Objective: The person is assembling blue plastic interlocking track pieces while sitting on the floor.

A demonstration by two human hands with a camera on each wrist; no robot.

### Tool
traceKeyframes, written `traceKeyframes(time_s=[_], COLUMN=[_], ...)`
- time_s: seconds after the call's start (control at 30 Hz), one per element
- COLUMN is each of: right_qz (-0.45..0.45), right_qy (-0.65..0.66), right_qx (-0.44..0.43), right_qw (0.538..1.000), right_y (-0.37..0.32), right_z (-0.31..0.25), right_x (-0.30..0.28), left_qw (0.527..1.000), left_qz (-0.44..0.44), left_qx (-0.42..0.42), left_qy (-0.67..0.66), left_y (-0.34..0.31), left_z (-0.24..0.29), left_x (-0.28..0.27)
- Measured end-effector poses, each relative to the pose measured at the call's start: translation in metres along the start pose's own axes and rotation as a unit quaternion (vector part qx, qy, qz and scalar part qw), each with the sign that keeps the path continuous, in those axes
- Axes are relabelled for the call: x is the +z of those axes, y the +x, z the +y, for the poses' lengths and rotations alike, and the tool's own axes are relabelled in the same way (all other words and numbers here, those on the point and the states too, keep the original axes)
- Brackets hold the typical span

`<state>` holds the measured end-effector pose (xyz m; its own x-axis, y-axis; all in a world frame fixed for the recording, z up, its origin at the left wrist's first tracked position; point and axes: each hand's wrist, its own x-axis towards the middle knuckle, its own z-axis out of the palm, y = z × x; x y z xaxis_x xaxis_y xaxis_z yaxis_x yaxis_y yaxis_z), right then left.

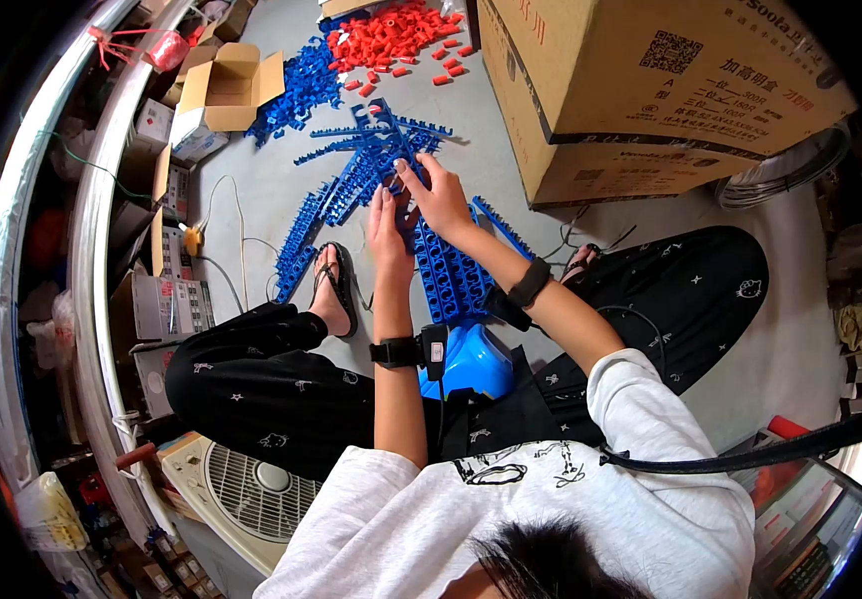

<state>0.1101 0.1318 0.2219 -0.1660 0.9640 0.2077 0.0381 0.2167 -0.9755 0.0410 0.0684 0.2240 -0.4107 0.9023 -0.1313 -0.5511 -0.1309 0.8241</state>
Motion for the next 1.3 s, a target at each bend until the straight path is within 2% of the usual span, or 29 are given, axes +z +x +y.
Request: traceKeyframes(time_s=[0.1, 0.2, 0.27, 0.33, 0.43, 0.53, 0.6, 0.67, 0.73, 0.8, 0.87, 0.93, 1.0, 1.03, 1.07, 1.13, 1.2, 1.27, 1.3], right_qz=[0.011, 0.033, 0.035, 0.027, 0.030, 0.023, 0.012, 0.000, -0.007, 0.002, 0.005, 0.003, -0.041, -0.089, -0.097, -0.163, -0.174, -0.154, -0.187], right_qy=[-0.048, -0.027, -0.035, -0.047, -0.037, -0.031, -0.053, -0.076, -0.167, -0.194, -0.247, -0.289, -0.316, -0.350, -0.360, -0.380, -0.401, -0.443, -0.434], right_qx=[-0.002, -0.012, -0.009, 0.016, 0.002, 0.003, 0.013, 0.024, -0.057, -0.071, -0.080, -0.109, -0.083, -0.042, -0.050, 0.028, 0.021, -0.009, 0.034], right_qw=[0.999, 0.999, 0.999, 0.998, 0.999, 0.999, 0.998, 0.997, 0.984, 0.979, 0.966, 0.951, 0.944, 0.931, 0.927, 0.910, 0.899, 0.883, 0.881], right_y=[0.000, -0.002, -0.003, -0.004, -0.004, -0.004, -0.003, -0.002, -0.001, -0.001, -0.003, -0.001, 0.000, 0.002, 0.002, 0.003, 0.005, 0.004, 0.004], right_z=[-0.003, -0.003, -0.001, -0.002, 0.002, 0.004, 0.002, -0.001, -0.002, -0.004, -0.007, -0.004, -0.008, -0.012, -0.012, -0.020, -0.002, 0.016, 0.017], right_x=[-0.001, 0.002, 0.002, 0.001, 0.004, 0.004, 0.001, -0.001, -0.002, -0.004, -0.005, -0.008, -0.012, -0.015, -0.016, -0.020, -0.020, -0.020, -0.021], left_qw=[1.000, 1.000, 0.997, 0.998, 0.998, 0.998, 0.995, 0.993, 0.992, 0.992, 0.993, 0.991, 0.993, 0.990, 0.986, 0.976, 0.964, 0.956, 0.954], left_qz=[-0.006, -0.022, -0.054, -0.049, -0.038, -0.063, -0.066, -0.078, -0.089, -0.103, -0.101, -0.099, -0.059, -0.064, -0.069, -0.082, -0.126, -0.129, -0.129], left_qx=[0.001, -0.001, 0.041, 0.027, 0.014, 0.019, -0.045, -0.034, -0.024, -0.069, -0.061, -0.058, -0.058, -0.057, -0.057, -0.056, -0.100, -0.112, -0.126], left_qy=[0.006, 0.021, 0.044, 0.031, 0.038, 0.025, -0.066, -0.078, -0.090, -0.012, -0.010, 0.064, 0.089, 0.114, 0.139, 0.194, 0.213, 0.239, 0.239], left_y=[-0.003, -0.003, -0.002, -0.002, -0.004, -0.005, -0.004, -0.002, -0.002, -0.003, 0.003, 0.003, 0.001, 0.002, 0.002, 0.000, 0.006, 0.000, 0.000], left_z=[-0.009, -0.014, -0.020, -0.023, -0.023, -0.019, -0.018, -0.019, -0.017, -0.015, -0.019, -0.016, -0.013, -0.012, -0.012, -0.006, -0.012, -0.011, -0.016], left_x=[0.004, 0.007, 0.009, 0.008, 0.006, 0.006, 0.006, 0.004, 0.000, -0.008, -0.014, -0.016, -0.016, -0.020, -0.024, -0.024, -0.035, -0.036, -0.038])
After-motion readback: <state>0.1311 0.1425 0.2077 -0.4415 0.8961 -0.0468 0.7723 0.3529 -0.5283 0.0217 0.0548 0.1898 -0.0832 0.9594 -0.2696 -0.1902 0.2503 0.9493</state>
